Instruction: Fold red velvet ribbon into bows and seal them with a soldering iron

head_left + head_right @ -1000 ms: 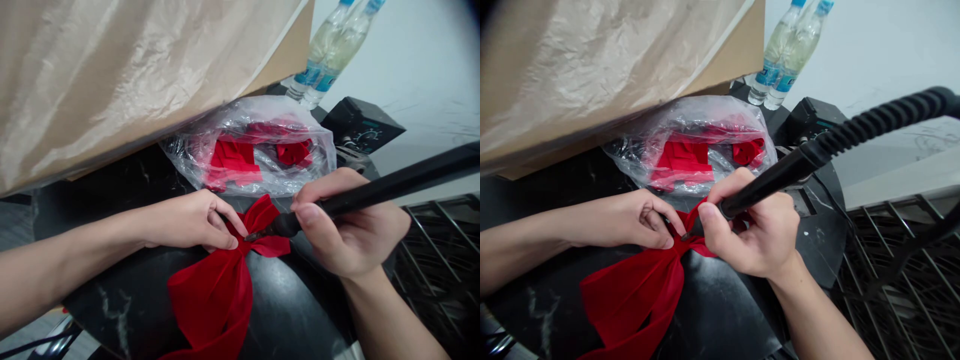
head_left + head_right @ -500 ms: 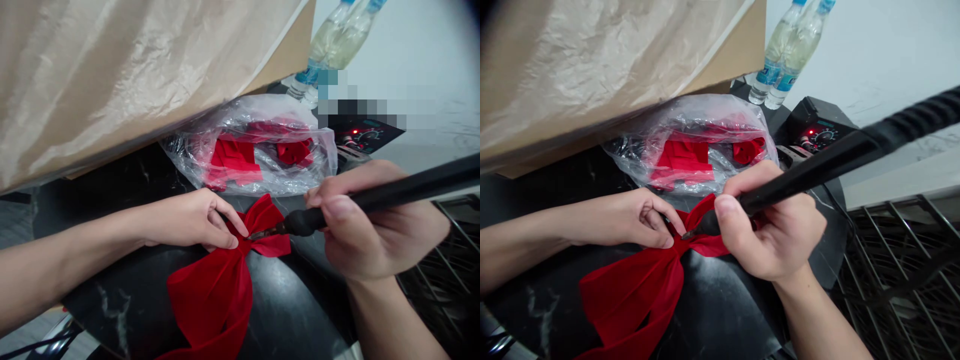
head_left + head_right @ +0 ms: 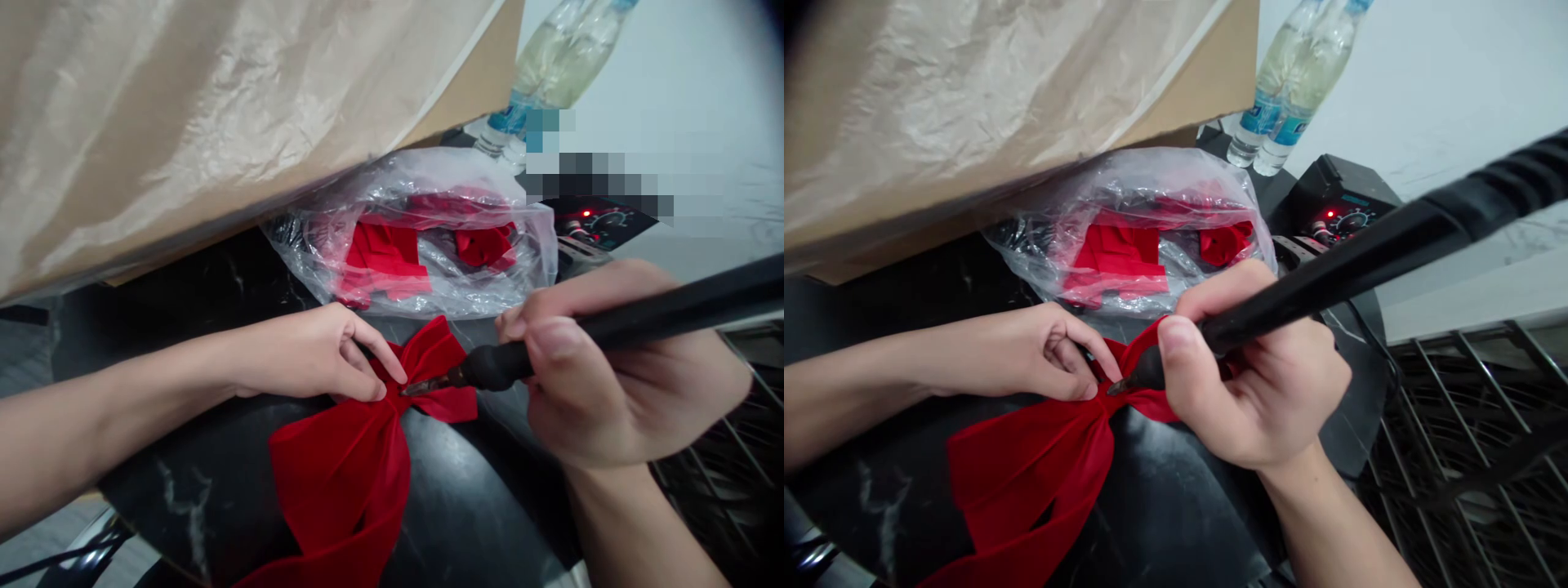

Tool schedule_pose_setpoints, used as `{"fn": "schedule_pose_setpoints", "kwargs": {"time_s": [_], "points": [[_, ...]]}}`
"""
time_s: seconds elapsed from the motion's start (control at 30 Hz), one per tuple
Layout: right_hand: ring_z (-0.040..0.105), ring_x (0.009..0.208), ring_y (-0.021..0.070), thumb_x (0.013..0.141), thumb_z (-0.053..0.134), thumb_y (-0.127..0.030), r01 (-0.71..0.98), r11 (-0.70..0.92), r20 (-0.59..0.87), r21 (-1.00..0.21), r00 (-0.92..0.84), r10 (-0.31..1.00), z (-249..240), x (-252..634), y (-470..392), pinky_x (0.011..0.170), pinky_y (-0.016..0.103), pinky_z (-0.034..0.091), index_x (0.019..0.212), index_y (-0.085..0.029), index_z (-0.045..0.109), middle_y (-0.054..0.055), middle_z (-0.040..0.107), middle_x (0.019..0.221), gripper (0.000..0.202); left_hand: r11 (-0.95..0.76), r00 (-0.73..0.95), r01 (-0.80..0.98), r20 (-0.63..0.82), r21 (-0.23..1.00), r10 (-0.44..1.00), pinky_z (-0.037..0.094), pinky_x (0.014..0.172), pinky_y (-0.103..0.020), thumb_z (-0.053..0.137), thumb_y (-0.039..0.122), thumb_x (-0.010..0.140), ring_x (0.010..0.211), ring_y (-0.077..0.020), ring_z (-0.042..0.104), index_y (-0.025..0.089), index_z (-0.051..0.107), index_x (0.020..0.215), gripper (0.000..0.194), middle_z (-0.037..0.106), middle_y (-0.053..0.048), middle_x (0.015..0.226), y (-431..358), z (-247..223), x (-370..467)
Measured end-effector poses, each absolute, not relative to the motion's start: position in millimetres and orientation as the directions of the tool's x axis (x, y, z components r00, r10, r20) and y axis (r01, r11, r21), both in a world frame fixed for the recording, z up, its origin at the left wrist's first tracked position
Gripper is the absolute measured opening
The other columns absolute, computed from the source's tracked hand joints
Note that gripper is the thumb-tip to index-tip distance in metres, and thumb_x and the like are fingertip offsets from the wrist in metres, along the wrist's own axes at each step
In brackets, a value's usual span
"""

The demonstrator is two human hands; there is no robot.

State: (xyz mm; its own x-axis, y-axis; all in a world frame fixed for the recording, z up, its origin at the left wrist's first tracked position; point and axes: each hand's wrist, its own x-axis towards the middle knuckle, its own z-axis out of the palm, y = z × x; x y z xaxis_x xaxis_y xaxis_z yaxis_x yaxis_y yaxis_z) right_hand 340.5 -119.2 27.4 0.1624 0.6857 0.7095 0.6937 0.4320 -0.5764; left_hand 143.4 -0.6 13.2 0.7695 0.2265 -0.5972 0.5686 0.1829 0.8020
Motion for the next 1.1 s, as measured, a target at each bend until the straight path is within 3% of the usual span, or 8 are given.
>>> {"fn": "schedule_pose_setpoints", "kwargs": {"time_s": [0.23,1.1], "points": [[0.055,0.047,0.0109,0.085,0.070,-0.022,0.701,0.484,0.793,-0.524,0.192,0.579,19.3,337.2,-110.7,0.045,0.030,0.039,0.075,-0.022,0.068,-0.004,0.062,0.060,0.011,0.169,0.773,0.565,-0.590,0.807,0.232,0.048,0.061,-0.016,0.074,0.019,0.083,0.068,-0.0116,0.069,0.020,0.079,0.107,0.025,0.080,0.000,0.076,-0.2,13.3,143.6],[0.058,0.049,0.0123,0.086,0.069,-0.019,0.727,0.440,0.737,-0.527,0.132,0.663,20.7,335.1,-114.7,0.044,0.027,0.040,0.079,-0.022,0.068,-0.004,0.063,0.061,0.008,0.165,0.782,0.554,-0.578,0.816,0.234,0.049,0.060,-0.014,0.075,0.020,0.083,0.067,-0.0109,0.070,0.021,0.080,0.106,0.024,0.080,0.001,0.076,-0.6,11.3,142.3]]}}
